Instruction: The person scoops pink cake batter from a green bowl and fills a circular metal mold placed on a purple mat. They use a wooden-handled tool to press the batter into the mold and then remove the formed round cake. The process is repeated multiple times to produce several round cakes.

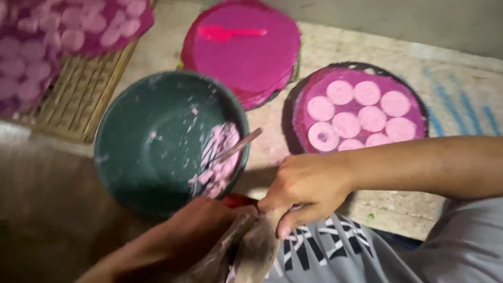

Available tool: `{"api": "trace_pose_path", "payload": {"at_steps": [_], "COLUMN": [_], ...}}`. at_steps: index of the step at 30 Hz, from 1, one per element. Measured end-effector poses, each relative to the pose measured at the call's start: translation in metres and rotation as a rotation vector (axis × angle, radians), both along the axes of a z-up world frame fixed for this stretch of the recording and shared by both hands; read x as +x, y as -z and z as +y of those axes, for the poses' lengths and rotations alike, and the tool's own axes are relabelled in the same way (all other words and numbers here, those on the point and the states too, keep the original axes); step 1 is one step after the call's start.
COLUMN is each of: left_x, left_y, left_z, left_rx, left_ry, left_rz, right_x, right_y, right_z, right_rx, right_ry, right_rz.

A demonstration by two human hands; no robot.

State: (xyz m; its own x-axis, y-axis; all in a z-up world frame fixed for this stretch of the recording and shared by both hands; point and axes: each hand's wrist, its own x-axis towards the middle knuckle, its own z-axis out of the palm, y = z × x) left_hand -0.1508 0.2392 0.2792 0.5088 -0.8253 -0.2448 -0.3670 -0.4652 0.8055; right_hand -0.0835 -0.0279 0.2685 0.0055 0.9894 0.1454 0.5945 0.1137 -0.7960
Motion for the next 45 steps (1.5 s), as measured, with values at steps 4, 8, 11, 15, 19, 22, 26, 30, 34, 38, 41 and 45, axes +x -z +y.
{"api": "trace_pose_path", "payload": {"at_steps": [4, 8, 11, 15, 19, 22, 26, 30, 34, 38, 41, 45], "left_x": [-0.008, -0.019, -0.010, -0.012, -0.008, -0.007, -0.023, -0.034, -0.050, -0.050, -0.030, -0.021], "left_y": [-0.016, -0.011, 0.017, 0.076, 0.141, 0.193, 0.252, 0.272, 0.256, 0.235, 0.227, 0.228], "left_z": [0.028, 0.046, 0.066, 0.086, 0.103, 0.125, 0.143, 0.134, 0.121, 0.107, 0.105, 0.101], "left_rx": [0.035, -0.338, -0.610, -0.920, -1.164, -1.168, -0.623, -0.419, -0.386, -0.387, -0.385, -0.377], "left_ry": [-0.389, -0.695, -0.637, -0.581, -0.692, -1.110, -1.406, -1.446, -1.402, -1.395, -1.403, -1.407], "left_rz": [0.433, 0.782, 0.812, 0.897, 0.807, 0.384, -0.255, -0.419, -0.414, -0.444, -0.494, -0.506], "right_x": [0.006, 0.019, 0.049, 0.095, 0.113, 0.108, 0.088, 0.082, 0.097, 0.098, 0.090, 0.077], "right_y": [0.010, -0.003, -0.029, -0.040, -0.021, 0.028, 0.139, 0.185, 0.148, 0.109, 0.102, 0.118], "right_z": [0.021, 0.032, 0.032, 0.058, 0.100, 0.117, 0.140, 0.147, 0.152, 0.153, 0.153, 0.140], "right_rx": [-0.026, -0.005, 0.036, -0.109, 0.193, 0.070, -0.400, -0.647, -0.976, -1.120, -1.131, -1.123], "right_ry": [-0.021, -0.014, 0.245, 0.085, 0.335, 0.516, 0.291, 0.111, 0.202, 0.156, 0.214, 0.226], "right_rz": [0.017, 0.119, -0.463, -1.550, -1.470, -1.061, -0.823, -0.959, -0.793, -0.763, -0.678, -0.619]}}
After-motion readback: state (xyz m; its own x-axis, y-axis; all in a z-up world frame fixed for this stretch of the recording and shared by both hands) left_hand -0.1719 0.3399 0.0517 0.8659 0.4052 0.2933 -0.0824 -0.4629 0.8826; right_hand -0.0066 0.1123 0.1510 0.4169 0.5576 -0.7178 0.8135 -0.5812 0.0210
